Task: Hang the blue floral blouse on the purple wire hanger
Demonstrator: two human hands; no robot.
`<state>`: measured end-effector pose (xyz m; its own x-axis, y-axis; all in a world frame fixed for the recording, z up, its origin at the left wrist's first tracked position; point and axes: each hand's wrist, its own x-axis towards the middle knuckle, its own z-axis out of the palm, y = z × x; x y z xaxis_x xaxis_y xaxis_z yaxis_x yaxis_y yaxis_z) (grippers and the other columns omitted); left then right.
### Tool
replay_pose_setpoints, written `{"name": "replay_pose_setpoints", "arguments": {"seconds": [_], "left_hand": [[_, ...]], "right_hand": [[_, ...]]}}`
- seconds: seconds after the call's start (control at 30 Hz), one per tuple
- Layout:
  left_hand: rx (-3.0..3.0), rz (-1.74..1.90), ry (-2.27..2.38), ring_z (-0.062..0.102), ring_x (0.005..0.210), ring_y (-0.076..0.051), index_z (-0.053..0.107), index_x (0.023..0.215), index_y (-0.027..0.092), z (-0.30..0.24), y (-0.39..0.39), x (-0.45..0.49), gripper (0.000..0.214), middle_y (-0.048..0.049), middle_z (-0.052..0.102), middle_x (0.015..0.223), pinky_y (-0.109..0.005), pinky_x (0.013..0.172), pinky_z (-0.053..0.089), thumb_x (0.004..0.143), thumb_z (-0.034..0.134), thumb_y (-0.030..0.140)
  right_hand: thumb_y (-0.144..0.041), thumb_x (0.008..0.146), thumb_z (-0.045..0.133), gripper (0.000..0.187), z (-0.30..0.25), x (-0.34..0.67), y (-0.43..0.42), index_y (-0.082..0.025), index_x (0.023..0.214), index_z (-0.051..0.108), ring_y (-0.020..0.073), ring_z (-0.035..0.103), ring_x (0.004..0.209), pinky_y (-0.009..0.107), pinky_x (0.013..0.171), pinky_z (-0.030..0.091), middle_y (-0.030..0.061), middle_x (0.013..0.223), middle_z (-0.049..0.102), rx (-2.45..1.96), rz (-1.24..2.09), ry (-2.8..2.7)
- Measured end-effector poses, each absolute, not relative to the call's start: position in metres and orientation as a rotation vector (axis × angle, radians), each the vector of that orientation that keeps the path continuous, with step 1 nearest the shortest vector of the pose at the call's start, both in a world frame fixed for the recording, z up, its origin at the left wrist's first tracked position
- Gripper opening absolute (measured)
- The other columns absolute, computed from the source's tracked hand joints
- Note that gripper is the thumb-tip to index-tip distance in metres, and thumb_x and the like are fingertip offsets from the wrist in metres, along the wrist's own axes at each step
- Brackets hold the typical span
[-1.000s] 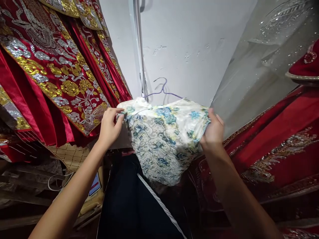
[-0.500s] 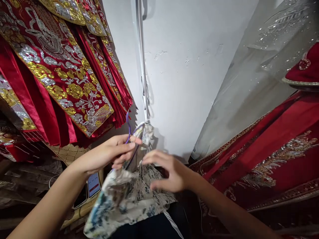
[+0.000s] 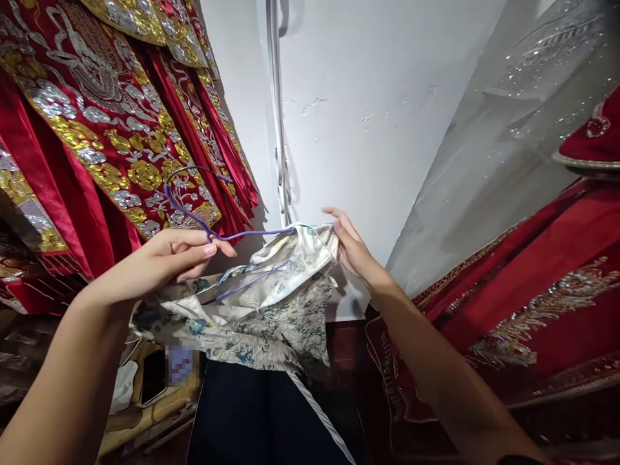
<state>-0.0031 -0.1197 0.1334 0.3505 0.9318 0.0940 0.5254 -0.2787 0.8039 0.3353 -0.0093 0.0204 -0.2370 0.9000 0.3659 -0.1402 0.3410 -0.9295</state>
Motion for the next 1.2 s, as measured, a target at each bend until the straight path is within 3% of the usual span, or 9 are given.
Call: {"name": "replay_pose_setpoints", "arguments": {"seconds": [0.13,0.3,0.37,0.5,0.63,0.77,0.9,1.07,1.2], "left_hand": [[1.987,1.155,1.433,0.045,0.056,-0.01,0.071,0.1,0.018,0.116,-0.101,0.003,0.028,0.0013,0.053,0.063,-0.021,0.052,0.033,0.091,0.062,0.043],[2.198,1.695,1.673,0.061,0.098,-0.023,0.066,0.114,0.023,0.084,-0.088,0.01,0.028,-0.0075,0.067,0.107,-0.033,0.085,0.049,0.09,0.061,0.037],[2.375,1.573,1.673,0.061,0.098,-0.023,0.066,0.113,0.023,0.071,-0.091,0.017,0.026,-0.0072,0.068,0.107,-0.034,0.089,0.047,0.093,0.055,0.035],[2.441,0.972,1.641,0.064,0.076,-0.02,0.057,0.133,0.025,0.042,-0.095,0.032,0.039,-0.0037,0.07,0.091,-0.028,0.071,0.045,0.098,0.046,0.038],[2.356,0.684,1.662,0.065,0.075,-0.022,0.047,0.144,0.03,0.013,-0.087,0.04,0.047,-0.0032,0.071,0.087,-0.028,0.067,0.041,0.099,0.043,0.04],[2.28,0.769,1.614,0.062,0.075,-0.023,0.063,0.109,0.022,-0.006,-0.079,0.05,0.036,-0.006,0.068,0.084,-0.029,0.066,0.038,0.097,0.044,0.05],[1.982,1.01,1.774,0.048,0.06,-0.019,0.047,0.063,0.021,-0.015,-0.066,0.062,0.053,-0.0028,0.052,0.062,-0.029,0.058,0.029,0.088,0.051,0.067],[1.723,1.181,1.485,0.033,0.055,-0.013,0.041,0.056,0.02,-0.035,-0.052,0.069,0.055,0.0028,0.034,0.054,-0.027,0.056,0.022,0.086,0.054,0.065],[1.567,1.349,1.316,0.037,0.061,-0.013,0.046,0.062,0.019,-0.063,-0.065,0.077,0.048,0.002,0.041,0.06,-0.026,0.059,0.029,0.086,0.058,0.058]], "right_hand": [[-0.059,0.077,0.073,0.044,0.046,0.326,-0.011,-0.016,0.084,0.069,0.0166,0.063,0.063,0.027,0.057,0.051,0.0,0.068,0.065,-0.663,1.304,-1.391],[-0.053,0.072,0.079,0.041,0.063,0.306,0.01,-0.015,0.074,0.065,0.019,0.066,0.062,0.03,0.057,0.054,-0.0002,0.059,0.063,-0.625,1.266,-1.061],[-0.056,0.072,0.078,0.043,0.067,0.304,0.027,-0.016,0.071,0.062,0.0194,0.068,0.067,0.031,0.06,0.056,-0.0003,0.058,0.062,-0.626,1.154,-0.98],[-0.057,0.076,0.074,0.039,0.067,0.317,0.042,-0.02,0.076,0.061,0.0215,0.069,0.08,0.035,0.065,0.058,0.0028,0.07,0.068,-0.63,0.947,-0.851],[-0.05,0.083,0.07,0.032,0.05,0.341,0.021,-0.019,0.089,0.063,0.0223,0.069,0.088,0.037,0.069,0.058,0.006,0.086,0.07,-0.666,0.946,-0.789],[-0.05,0.08,0.073,0.036,0.016,0.353,-0.01,-0.017,0.091,0.062,0.0219,0.069,0.085,0.036,0.071,0.058,0.0019,0.079,0.068,-0.71,0.968,-0.705],[-0.052,0.075,0.077,0.042,-0.016,0.349,-0.024,-0.015,0.09,0.062,0.0221,0.07,0.081,0.035,0.072,0.058,0.0014,0.075,0.066,-0.731,1.011,-0.65],[-0.055,0.077,0.073,0.046,-0.029,0.344,-0.02,-0.015,0.096,0.065,0.021,0.069,0.083,0.034,0.073,0.057,0.0048,0.083,0.069,-0.708,1.01,-0.689],[-0.049,0.082,0.066,0.042,-0.053,0.346,-0.031,-0.019,0.112,0.06,0.0189,0.062,0.103,0.031,0.086,0.053,0.0061,0.111,0.064,-0.861,0.714,-0.664]]}}
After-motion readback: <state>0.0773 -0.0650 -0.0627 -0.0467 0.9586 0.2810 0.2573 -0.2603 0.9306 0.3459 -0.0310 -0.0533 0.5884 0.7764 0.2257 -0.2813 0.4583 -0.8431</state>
